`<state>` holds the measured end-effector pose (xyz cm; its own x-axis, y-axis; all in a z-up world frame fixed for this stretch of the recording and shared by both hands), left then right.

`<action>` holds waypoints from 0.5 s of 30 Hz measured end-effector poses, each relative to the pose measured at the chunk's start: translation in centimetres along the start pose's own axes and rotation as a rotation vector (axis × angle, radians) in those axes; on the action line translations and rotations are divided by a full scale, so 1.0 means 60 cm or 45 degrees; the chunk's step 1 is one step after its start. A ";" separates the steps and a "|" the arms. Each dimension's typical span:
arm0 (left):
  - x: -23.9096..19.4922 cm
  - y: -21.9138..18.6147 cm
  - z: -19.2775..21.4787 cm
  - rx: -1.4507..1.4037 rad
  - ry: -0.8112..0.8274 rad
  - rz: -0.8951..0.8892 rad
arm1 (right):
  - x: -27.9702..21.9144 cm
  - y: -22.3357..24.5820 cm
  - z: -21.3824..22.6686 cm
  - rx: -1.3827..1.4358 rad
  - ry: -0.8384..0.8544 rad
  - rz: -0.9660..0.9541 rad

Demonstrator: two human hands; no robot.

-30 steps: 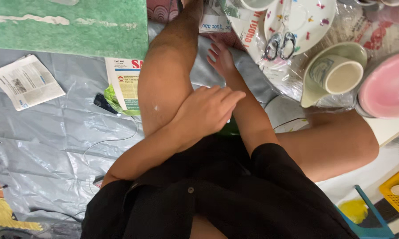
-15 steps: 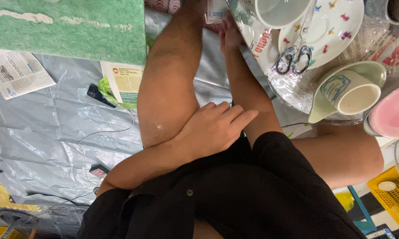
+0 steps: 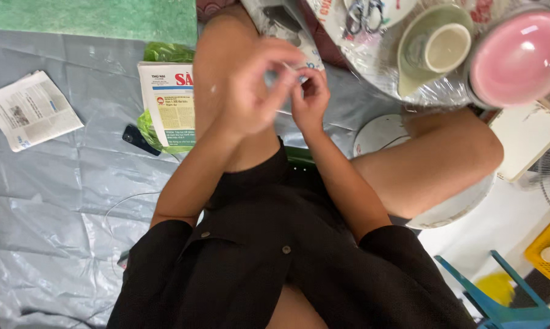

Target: The person cuts sections from a newspaper using scissors and wraps them around small ceramic bowls and cups. They fold the paper edges to cover the items and place the wrapped objects into a green plastic bag.

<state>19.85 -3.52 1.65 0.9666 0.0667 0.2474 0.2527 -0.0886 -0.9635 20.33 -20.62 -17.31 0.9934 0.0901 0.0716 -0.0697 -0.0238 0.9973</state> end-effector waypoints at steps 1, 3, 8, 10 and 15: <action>-0.015 -0.004 0.012 -0.102 -0.102 -0.050 | -0.007 0.039 -0.009 0.051 0.007 0.007; -0.052 -0.007 0.039 -0.257 -0.309 -0.133 | -0.035 0.115 -0.019 0.107 -0.009 0.076; -0.180 0.072 0.091 -0.730 -0.517 0.259 | -0.130 0.286 -0.012 0.283 0.023 0.307; -0.238 0.135 0.086 -1.099 -0.392 0.446 | -0.152 0.366 -0.034 0.412 0.414 0.726; -0.345 0.233 0.161 -0.938 -0.567 0.557 | -0.259 0.374 -0.079 0.204 1.195 0.811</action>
<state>2.96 3.46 -17.94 0.9152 0.2370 -0.3260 -0.0163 -0.7864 -0.6175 2.92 -17.80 4.03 0.3171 0.7221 0.6148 -0.4567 -0.4518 0.7663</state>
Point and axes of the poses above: each hand's wrist, its own x-axis towards the middle knuckle, its own z-axis out of the back of the hand, y = z × x, the point moved 7 cm from there along x, towards the middle knuckle, and after that the axes turned 2 degrees about -x, right-handed, at the moved point
